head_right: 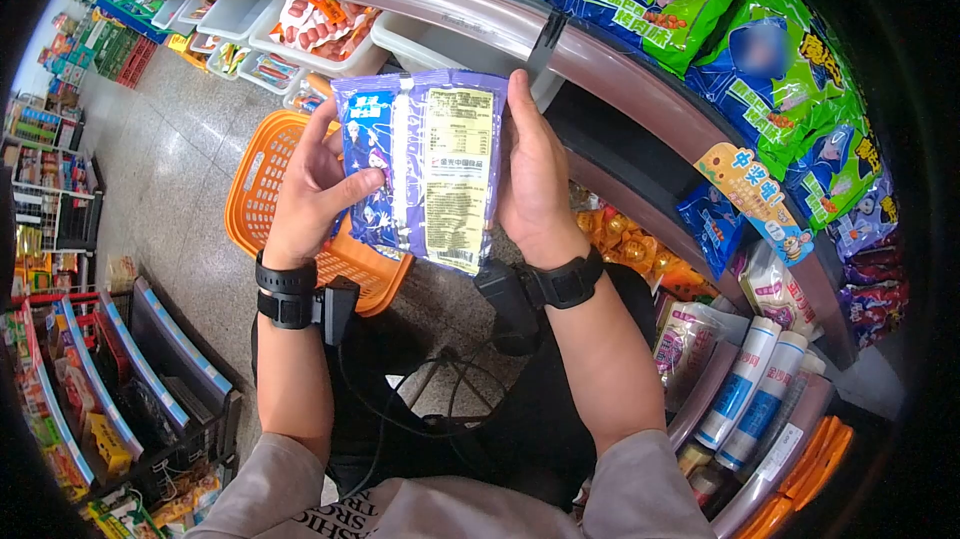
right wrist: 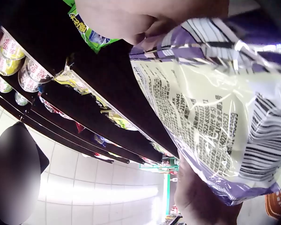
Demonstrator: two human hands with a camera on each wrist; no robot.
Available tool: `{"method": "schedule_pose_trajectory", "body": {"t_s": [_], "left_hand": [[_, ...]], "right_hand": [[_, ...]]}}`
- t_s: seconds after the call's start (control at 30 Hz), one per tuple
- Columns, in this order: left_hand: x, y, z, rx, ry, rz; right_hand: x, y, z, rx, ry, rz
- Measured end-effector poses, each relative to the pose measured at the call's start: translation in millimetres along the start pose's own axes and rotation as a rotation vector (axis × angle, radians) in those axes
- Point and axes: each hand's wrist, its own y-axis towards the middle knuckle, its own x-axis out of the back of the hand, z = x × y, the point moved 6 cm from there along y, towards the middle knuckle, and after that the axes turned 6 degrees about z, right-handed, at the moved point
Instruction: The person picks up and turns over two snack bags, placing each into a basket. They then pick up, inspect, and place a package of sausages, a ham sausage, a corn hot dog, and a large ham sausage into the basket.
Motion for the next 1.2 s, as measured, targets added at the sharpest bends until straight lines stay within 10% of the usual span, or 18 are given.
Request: {"method": "schedule_pose_trajectory", "body": {"t_s": [1.2], "left_hand": [[-1, 2, -6, -0.05, 0.071, -0.012]], "right_hand": [[-7, -1, 6, 0.048, -0.024, 0.056]]}}
